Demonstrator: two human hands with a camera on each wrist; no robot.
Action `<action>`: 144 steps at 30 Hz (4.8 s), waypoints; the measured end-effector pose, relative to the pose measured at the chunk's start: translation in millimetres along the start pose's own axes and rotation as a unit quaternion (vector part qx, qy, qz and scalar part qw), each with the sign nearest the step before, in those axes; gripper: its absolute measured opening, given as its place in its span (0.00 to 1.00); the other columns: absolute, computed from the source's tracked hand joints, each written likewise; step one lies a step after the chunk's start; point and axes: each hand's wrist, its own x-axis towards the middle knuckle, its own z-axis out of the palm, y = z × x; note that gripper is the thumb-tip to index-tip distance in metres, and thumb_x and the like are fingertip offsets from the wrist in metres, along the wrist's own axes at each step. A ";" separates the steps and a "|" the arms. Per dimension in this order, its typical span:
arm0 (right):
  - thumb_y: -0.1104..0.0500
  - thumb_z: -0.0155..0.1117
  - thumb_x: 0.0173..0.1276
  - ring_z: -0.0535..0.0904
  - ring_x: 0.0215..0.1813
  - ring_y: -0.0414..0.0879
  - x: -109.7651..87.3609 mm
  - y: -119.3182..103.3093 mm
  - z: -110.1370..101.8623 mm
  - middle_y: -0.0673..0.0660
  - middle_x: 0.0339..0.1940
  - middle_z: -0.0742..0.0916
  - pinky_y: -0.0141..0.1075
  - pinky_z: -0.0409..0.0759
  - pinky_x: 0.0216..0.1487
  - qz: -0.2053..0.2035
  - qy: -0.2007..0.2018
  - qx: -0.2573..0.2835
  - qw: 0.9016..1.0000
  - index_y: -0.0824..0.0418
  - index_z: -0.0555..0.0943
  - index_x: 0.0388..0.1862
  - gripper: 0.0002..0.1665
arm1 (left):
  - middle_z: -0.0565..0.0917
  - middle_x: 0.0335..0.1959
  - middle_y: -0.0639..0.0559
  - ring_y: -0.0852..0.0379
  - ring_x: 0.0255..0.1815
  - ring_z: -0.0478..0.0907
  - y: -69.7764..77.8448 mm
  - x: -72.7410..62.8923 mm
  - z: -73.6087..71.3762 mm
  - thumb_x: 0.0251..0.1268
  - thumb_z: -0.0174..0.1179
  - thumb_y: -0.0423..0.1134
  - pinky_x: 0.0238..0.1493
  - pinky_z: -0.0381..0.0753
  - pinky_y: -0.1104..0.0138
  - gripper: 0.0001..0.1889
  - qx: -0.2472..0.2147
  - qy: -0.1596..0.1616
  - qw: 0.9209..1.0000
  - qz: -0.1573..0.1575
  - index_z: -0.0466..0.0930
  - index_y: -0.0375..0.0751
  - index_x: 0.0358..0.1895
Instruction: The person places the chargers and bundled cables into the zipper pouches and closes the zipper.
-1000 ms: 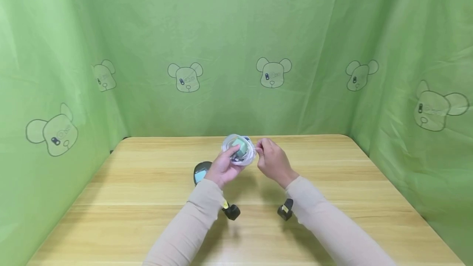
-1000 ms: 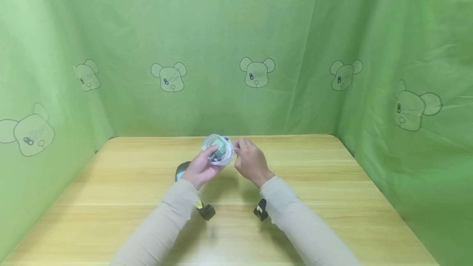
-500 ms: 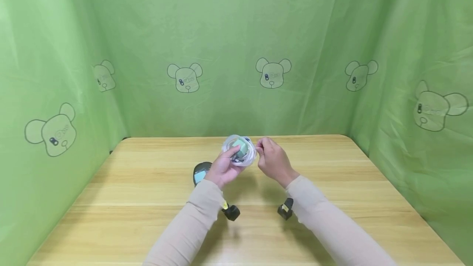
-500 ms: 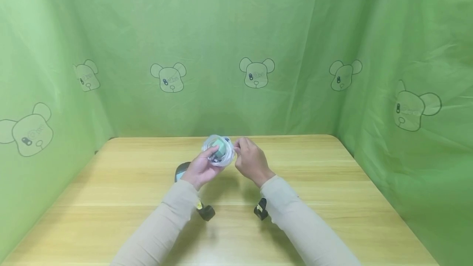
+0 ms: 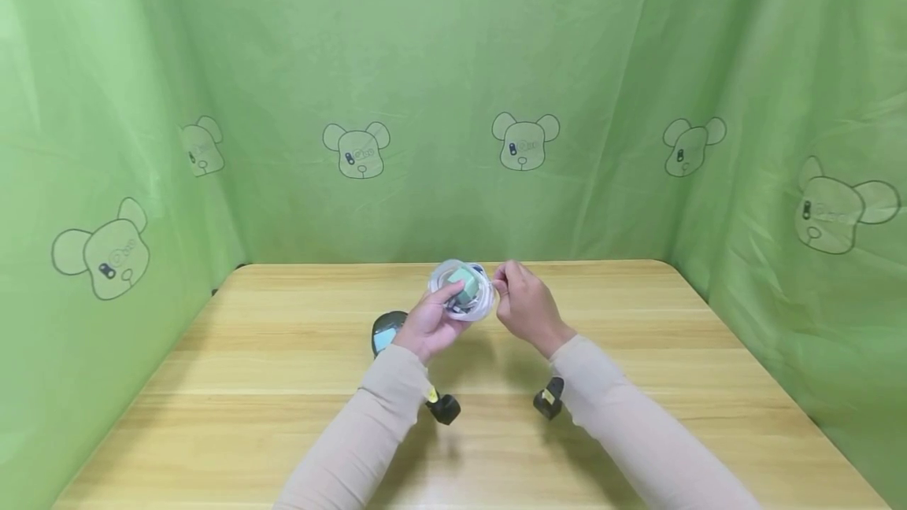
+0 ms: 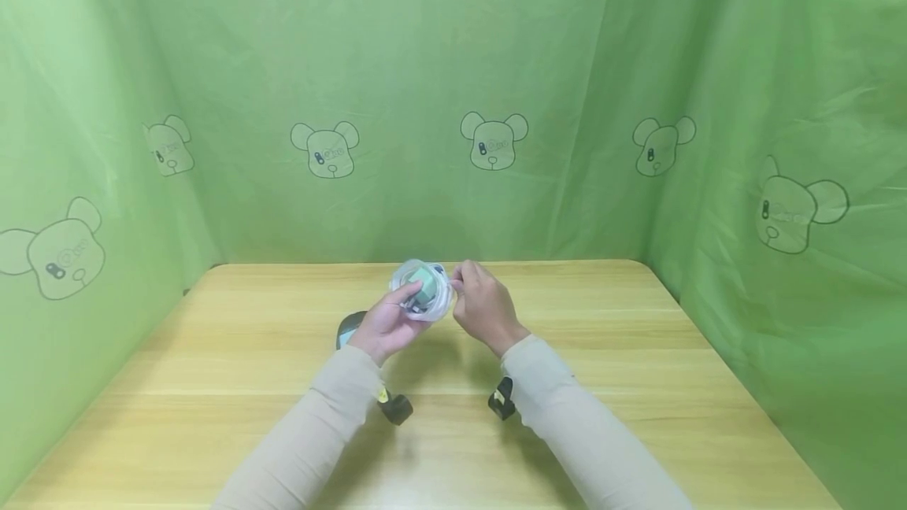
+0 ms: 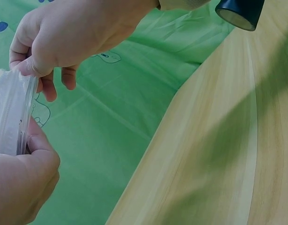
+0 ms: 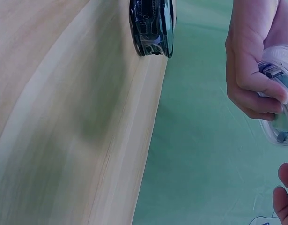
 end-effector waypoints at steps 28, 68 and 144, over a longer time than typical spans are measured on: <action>0.73 0.60 0.60 0.75 0.26 0.50 0.6 -2.5 -3.3 0.59 0.26 0.77 0.39 0.82 0.26 -0.016 0.030 0.018 0.999 0.69 0.73 0.32 0.05 | 0.58 0.71 0.40 0.43 0.70 0.59 0.2 -0.3 -1.8 0.67 0.41 0.25 0.69 0.65 0.52 0.31 -0.058 -0.030 0.998 0.026 0.48 0.45 0.72; 0.73 0.64 0.59 0.76 0.27 0.48 -8.9 -15.1 11.4 0.58 0.27 0.80 0.37 0.83 0.28 -0.032 0.000 0.010 0.999 0.69 0.75 0.34 0.07 | 0.62 0.69 0.40 0.43 0.65 0.68 -8.8 3.8 -0.7 0.71 0.52 0.30 0.57 0.79 0.58 0.27 -0.073 0.055 0.993 0.071 0.57 0.59 0.66; 0.72 0.57 0.61 0.73 0.25 0.50 1.3 -5.3 9.0 0.59 0.25 0.77 0.40 0.80 0.27 0.041 -0.013 0.004 0.999 0.69 0.72 0.33 0.04 | 0.62 0.68 0.39 0.44 0.62 0.71 -3.9 -1.3 -3.8 0.66 0.52 0.24 0.57 0.78 0.59 0.34 -0.023 0.036 0.998 0.041 0.58 0.61 0.70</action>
